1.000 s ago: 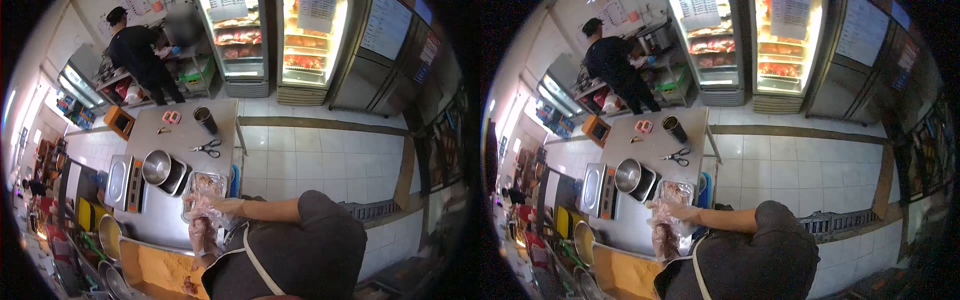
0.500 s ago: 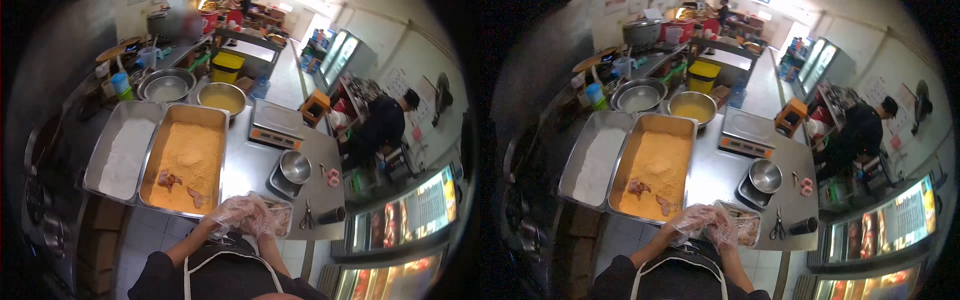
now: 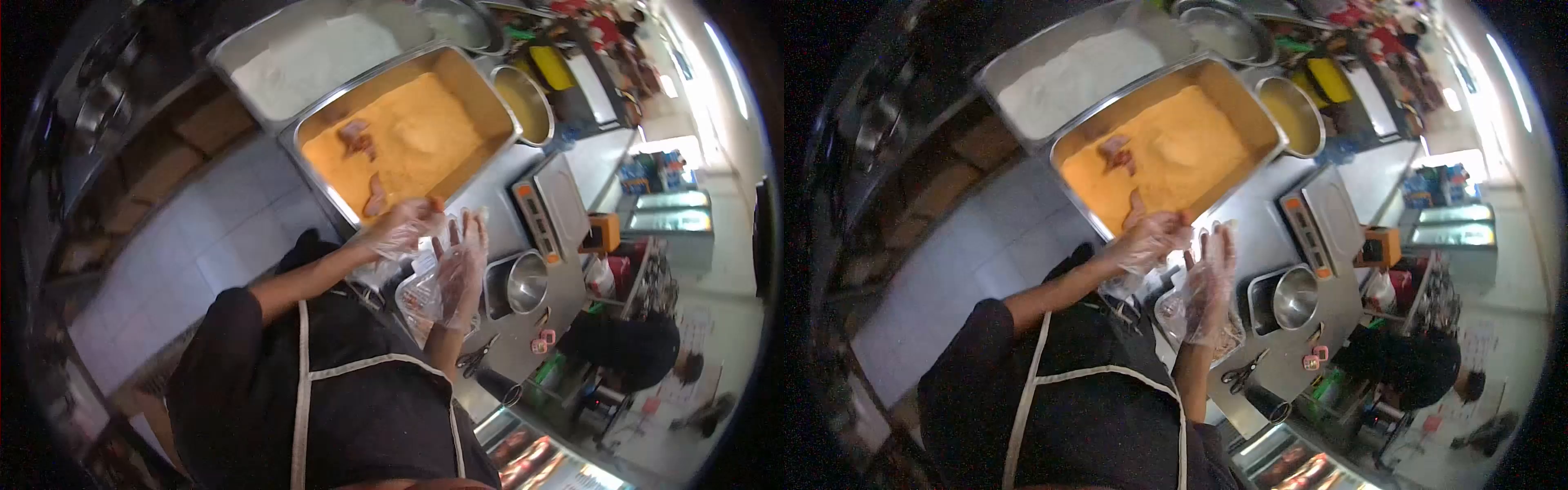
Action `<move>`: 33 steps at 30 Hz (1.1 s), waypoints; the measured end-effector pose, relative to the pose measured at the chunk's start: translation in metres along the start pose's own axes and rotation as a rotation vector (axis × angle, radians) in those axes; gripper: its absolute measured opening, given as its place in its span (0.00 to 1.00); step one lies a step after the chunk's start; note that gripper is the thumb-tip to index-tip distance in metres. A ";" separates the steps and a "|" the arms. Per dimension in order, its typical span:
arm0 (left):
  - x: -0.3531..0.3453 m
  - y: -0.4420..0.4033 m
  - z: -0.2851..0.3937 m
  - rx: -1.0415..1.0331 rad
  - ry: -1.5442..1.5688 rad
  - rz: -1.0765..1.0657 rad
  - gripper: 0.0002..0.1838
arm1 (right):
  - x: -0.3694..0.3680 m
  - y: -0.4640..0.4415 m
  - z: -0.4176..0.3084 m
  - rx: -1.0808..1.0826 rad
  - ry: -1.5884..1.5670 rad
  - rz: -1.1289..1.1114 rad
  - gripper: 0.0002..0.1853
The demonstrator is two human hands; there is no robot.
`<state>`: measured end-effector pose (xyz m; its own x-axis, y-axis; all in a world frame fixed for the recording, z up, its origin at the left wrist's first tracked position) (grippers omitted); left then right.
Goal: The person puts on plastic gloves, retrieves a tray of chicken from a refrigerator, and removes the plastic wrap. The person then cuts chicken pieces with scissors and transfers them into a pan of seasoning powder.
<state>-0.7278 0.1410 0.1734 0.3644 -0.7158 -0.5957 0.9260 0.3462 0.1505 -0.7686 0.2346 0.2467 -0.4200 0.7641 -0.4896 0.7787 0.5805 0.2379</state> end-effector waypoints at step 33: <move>0.236 0.062 0.125 -0.460 0.156 0.889 0.22 | -0.110 -0.101 0.123 -0.182 0.718 -0.424 0.42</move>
<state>-0.5722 -0.0821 0.1407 0.8560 -0.0090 -0.5168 0.1855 0.9386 0.2908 -0.7436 0.0573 0.1734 -0.9007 0.4292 0.0677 0.4274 0.8471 0.3158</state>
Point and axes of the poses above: each hand's wrist, its own y-axis away from the middle knuckle, its own x-axis out of the back of the hand, z = x × y, the point moved 9 cm from there along -y, towards the middle knuckle, and after that the axes turned 4 degrees about z, right-handed, at the moved point
